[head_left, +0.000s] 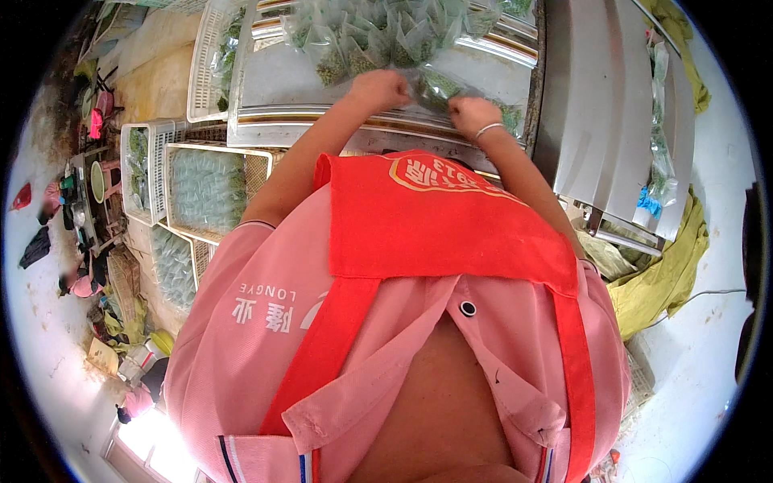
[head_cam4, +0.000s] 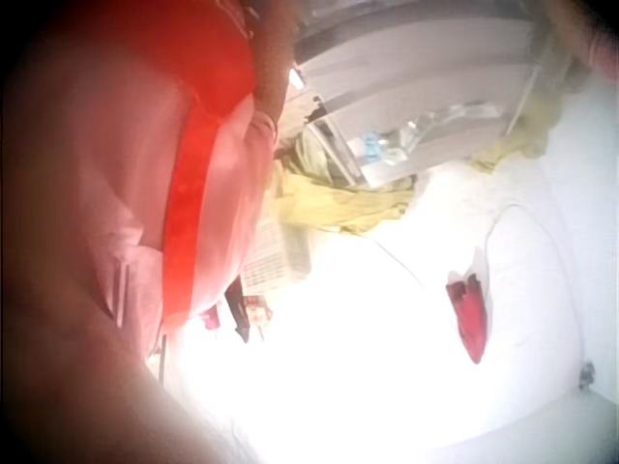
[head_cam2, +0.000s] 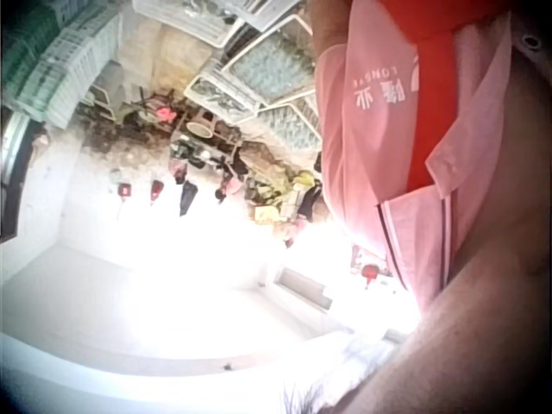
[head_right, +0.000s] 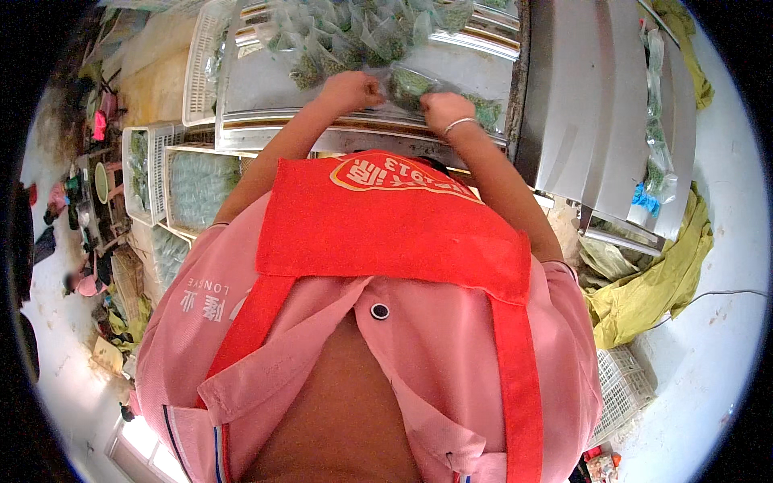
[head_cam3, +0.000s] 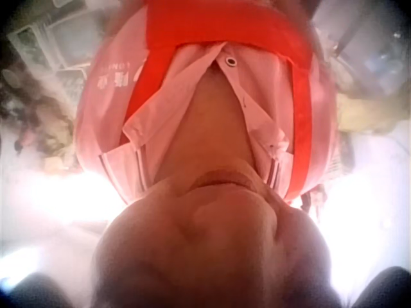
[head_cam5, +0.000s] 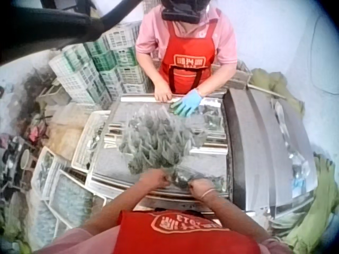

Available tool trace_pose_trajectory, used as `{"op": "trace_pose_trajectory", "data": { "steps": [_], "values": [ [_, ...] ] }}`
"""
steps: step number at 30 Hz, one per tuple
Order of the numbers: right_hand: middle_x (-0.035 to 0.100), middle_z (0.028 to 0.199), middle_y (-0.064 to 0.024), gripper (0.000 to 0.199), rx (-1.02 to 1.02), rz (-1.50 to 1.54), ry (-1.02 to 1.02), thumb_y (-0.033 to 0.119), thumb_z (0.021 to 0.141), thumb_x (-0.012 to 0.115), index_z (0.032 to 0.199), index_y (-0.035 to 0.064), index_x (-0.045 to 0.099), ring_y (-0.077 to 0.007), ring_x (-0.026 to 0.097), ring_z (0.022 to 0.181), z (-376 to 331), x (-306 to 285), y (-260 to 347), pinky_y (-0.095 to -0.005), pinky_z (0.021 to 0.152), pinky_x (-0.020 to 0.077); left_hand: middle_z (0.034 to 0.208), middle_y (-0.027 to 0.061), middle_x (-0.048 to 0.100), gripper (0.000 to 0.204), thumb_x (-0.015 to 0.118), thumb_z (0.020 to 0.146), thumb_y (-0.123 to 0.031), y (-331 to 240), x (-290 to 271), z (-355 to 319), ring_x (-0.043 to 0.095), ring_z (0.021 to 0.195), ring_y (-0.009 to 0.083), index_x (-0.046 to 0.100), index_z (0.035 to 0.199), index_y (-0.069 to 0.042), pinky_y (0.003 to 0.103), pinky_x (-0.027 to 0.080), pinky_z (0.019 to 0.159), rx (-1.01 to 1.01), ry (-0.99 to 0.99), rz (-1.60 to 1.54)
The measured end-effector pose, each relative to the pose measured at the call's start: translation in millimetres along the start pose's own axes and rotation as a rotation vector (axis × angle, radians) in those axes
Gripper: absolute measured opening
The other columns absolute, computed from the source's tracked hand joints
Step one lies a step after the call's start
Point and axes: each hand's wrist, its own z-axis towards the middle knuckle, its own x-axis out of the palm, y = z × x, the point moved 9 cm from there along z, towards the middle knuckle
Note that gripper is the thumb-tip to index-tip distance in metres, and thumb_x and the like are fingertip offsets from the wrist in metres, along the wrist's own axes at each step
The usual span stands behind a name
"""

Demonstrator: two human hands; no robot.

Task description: The person repeatedly picks small plastic bags containing green leafy vegetables from a white basket and places them into a vacuum-sealing machine. After sealing, the person removes the sealed bags and places them into a metal tray. The process is repeated continuously throughout the clip.

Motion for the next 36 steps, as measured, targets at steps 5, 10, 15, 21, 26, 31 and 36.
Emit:
{"op": "trace_pose_trajectory", "data": {
  "steps": [5, 10, 15, 21, 26, 31, 36],
  "values": [
    [0.065, 0.082, -0.0129, 0.014, 0.034, -0.072, 0.123, 0.023, 0.079, 0.052, 0.085, 0.0147, 0.062, -0.0334, 0.062, 0.080, -2, -3, -27, -0.0446, 0.069, 0.0490, 0.072, 0.0062, 0.065, 0.025, 0.063, 0.071, -0.039, -30, 9, 3, 0.064, 0.073, 0.0265, 0.065, 0.079, -0.015, 0.039, 0.048, 0.061, 0.105, -0.070, -0.112],
    [0.065, 0.081, -0.0119, 0.015, 0.130, -0.005, -0.095, 0.026, 0.082, 0.051, 0.085, 0.0158, 0.061, -0.0340, 0.062, 0.076, -4, -19, -19, -0.0451, 0.066, 0.0494, 0.068, 0.0071, 0.064, 0.023, 0.059, 0.077, -0.036, -29, -29, 1, 0.064, 0.066, 0.0283, 0.062, 0.077, -0.013, 0.042, 0.048, 0.056, 0.121, -0.376, 0.074],
    [0.066, 0.084, -0.0127, 0.017, 0.092, -0.009, -0.080, 0.024, 0.083, 0.048, 0.086, 0.0144, 0.062, -0.0350, 0.063, 0.078, -1, -5, -3, -0.0462, 0.066, 0.0507, 0.069, 0.0074, 0.064, 0.022, 0.058, 0.079, -0.035, -24, -24, -2, 0.064, 0.066, 0.0288, 0.061, 0.077, -0.013, 0.043, 0.049, 0.056, 0.120, -0.378, 0.210],
    [0.065, 0.082, -0.0139, 0.016, -0.005, 0.042, -0.019, 0.022, 0.081, 0.049, 0.084, 0.0143, 0.063, -0.0350, 0.062, 0.078, -4, 5, -1, -0.0459, 0.068, 0.0499, 0.076, 0.0095, 0.066, 0.025, 0.061, 0.075, -0.037, -12, -4, -5, 0.063, 0.074, 0.0299, 0.065, 0.080, -0.013, 0.043, 0.049, 0.062, 0.133, -0.116, 0.032],
    [0.064, 0.086, -0.0150, 0.018, 0.054, -0.063, 0.121, 0.020, 0.080, 0.048, 0.086, 0.0128, 0.064, -0.0348, 0.060, 0.084, -1, 6, -32, -0.0448, 0.074, 0.0479, 0.081, 0.0112, 0.065, 0.025, 0.062, 0.072, -0.036, -27, 21, -3, 0.062, 0.079, 0.0295, 0.068, 0.084, -0.014, 0.042, 0.048, 0.067, 0.194, 0.131, -0.092],
    [0.065, 0.086, -0.0155, 0.028, 0.053, 0.181, -0.049, 0.031, 0.079, 0.059, 0.095, 0.0079, 0.062, -0.0334, 0.063, 0.080, -17, -39, -2, -0.0434, 0.071, 0.0492, 0.080, 0.0089, 0.067, 0.026, 0.062, 0.073, -0.037, -18, 8, -13, 0.063, 0.077, 0.0283, 0.067, 0.086, -0.014, 0.040, 0.048, 0.066, 0.233, 0.034, -0.148],
    [0.065, 0.078, -0.0149, 0.040, 0.017, 0.550, -0.397, 0.039, 0.078, 0.063, 0.100, 0.0056, 0.058, -0.0338, 0.063, 0.076, 13, -71, 24, -0.0421, 0.068, 0.0494, 0.084, 0.0065, 0.068, 0.031, 0.058, 0.079, -0.038, 26, -9, -36, 0.064, 0.081, 0.0266, 0.064, 0.100, -0.016, 0.037, 0.049, 0.067, -0.112, -0.032, -0.569]
  ]
}}
